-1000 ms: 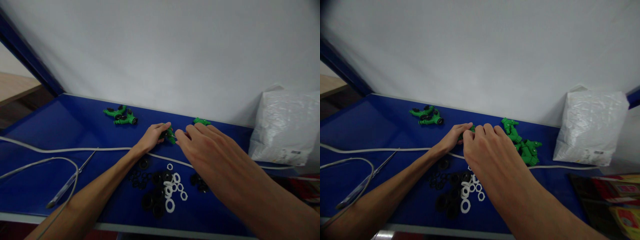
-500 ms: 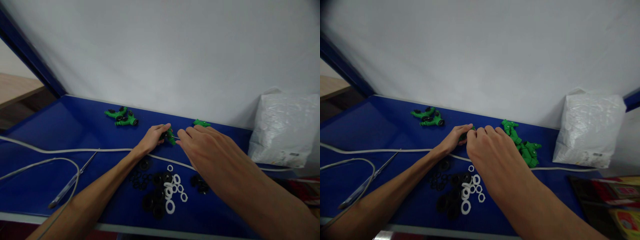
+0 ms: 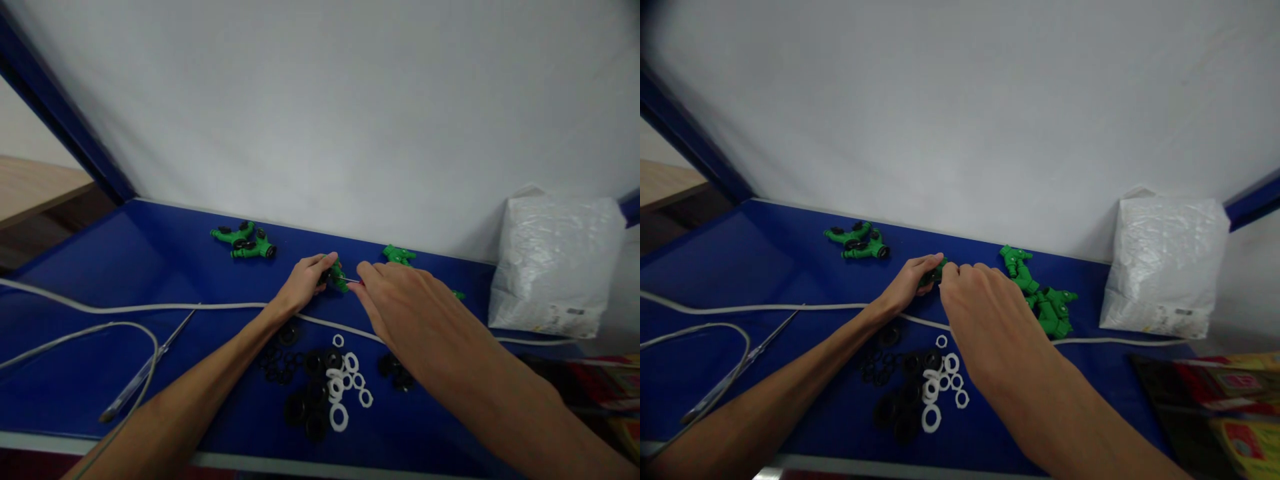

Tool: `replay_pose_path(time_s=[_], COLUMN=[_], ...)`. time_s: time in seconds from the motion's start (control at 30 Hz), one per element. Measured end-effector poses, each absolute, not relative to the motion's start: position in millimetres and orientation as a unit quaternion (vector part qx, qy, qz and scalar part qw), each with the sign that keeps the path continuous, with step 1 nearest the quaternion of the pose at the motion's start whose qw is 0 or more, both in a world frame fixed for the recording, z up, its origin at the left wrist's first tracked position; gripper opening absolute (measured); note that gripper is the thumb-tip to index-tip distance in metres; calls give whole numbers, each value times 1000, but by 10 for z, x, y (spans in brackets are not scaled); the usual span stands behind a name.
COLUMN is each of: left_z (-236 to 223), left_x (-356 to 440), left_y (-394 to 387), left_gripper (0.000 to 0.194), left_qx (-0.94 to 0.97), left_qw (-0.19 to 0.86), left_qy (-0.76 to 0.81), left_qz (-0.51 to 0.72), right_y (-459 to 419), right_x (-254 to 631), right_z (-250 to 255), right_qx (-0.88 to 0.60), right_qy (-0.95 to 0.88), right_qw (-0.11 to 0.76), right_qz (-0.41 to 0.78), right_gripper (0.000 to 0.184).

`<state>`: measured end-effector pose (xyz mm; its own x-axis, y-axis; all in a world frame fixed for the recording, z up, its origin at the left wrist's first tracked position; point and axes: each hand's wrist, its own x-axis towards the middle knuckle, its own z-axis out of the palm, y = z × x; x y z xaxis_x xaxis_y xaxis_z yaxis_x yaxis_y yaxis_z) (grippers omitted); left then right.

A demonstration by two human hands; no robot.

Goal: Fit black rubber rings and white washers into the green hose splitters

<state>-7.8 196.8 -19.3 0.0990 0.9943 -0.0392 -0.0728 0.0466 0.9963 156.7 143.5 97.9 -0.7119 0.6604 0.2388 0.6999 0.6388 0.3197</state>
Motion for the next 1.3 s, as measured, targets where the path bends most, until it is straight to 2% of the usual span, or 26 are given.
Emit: replay_pose_path(time_s=[0.17,0.27,0.37,0.43,0.53,0.6,0.87,1.0,1.1,1.23,1.3], left_z=[-197,-173,-145,-134,-131,-133,-128,-115,-127,-147,-152], left_x=[-69,-71,-82,-88,-86,-78,-69,-60,-54,-56,-62], left_y=[1980,1989,1990,1990,1989,1989,1991,1988,1997,2011,2014], left_gripper=[50,53,54,54,54,54,51,51,50,51,51], left_qx=[498,501,499,500,501,500,501,498,501,500,500], left_qw=[561,569,572,573,575,578,569,572,576,580,579], left_qy=[454,446,450,453,455,456,462,461,454,449,449], left_qz=[480,477,470,465,460,457,460,461,460,461,462], right_y=[1434,1442,1449,1424,1311,1212,1187,1189,1114,1032,1035], right_x=[1528,1641,1907,2121,2389,2482,2271,2297,2422,2517,2512], right_z=[1041,1020,899,780,605,513,283,167,85,31,24], right_qx=[-440,-465,-494,-486,-464,-454,-435,-421,-423,-427,-416], right_qy=[-885,-877,-865,-869,-872,-876,-896,-901,-898,-899,-904], right_qw=[5,7,44,91,131,127,67,94,97,79,75], right_qz=[-151,-119,-79,-8,79,104,58,52,70,67,67], right_gripper=[24,26,18,10,11,11,9,22,22,30,27])
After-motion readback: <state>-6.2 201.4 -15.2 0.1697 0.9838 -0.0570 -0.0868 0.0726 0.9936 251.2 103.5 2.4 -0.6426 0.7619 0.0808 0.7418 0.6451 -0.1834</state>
